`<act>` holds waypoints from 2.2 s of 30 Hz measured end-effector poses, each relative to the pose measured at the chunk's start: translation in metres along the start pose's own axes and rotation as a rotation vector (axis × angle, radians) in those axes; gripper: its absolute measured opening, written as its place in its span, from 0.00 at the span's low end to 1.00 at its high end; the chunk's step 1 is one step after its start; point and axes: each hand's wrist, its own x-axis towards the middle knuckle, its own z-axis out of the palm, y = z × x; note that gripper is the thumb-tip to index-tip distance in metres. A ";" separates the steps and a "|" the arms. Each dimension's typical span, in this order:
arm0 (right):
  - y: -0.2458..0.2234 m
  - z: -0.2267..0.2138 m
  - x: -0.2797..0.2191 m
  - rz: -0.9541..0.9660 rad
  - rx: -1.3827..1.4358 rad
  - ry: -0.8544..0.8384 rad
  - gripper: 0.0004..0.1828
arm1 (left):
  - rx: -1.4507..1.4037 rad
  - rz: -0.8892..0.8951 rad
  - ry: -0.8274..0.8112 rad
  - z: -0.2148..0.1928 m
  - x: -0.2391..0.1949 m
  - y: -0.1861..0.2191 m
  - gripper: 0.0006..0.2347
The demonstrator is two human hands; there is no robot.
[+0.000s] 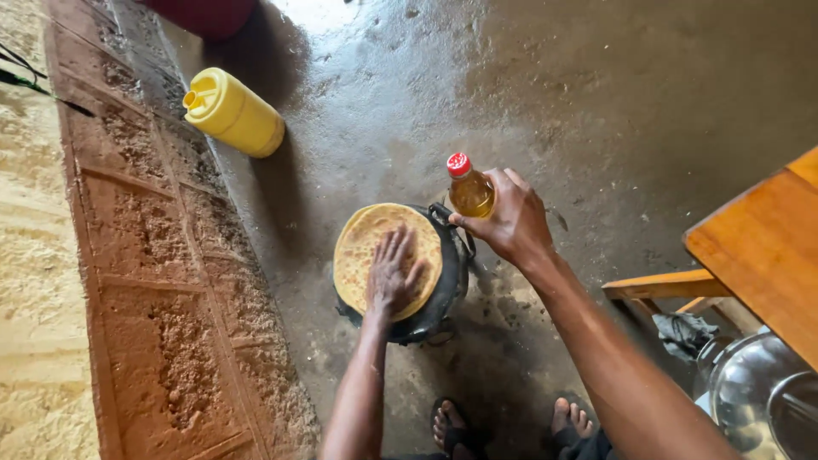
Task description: Cooking flatbread on a portable stove by flipping it and applying oil.
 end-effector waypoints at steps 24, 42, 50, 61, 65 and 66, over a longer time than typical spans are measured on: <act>0.017 0.003 -0.009 -0.030 -0.018 -0.005 0.36 | 0.044 -0.254 0.026 -0.018 0.006 0.018 0.31; 0.012 0.005 0.004 0.010 -0.051 -0.031 0.35 | -0.023 -0.002 -0.015 -0.012 0.019 0.002 0.35; 0.008 0.010 0.006 0.028 -0.044 -0.032 0.35 | -0.185 -0.457 0.024 -0.033 0.015 0.044 0.33; 0.007 0.012 0.008 0.018 -0.082 -0.052 0.36 | -0.160 -0.375 0.056 -0.014 0.022 0.028 0.34; 0.010 0.016 0.007 0.014 -0.073 -0.037 0.36 | -0.027 -0.045 -0.098 -0.008 0.006 0.014 0.34; 0.009 0.013 0.008 0.017 -0.079 -0.023 0.36 | -0.033 -0.031 -0.095 -0.002 0.012 0.011 0.34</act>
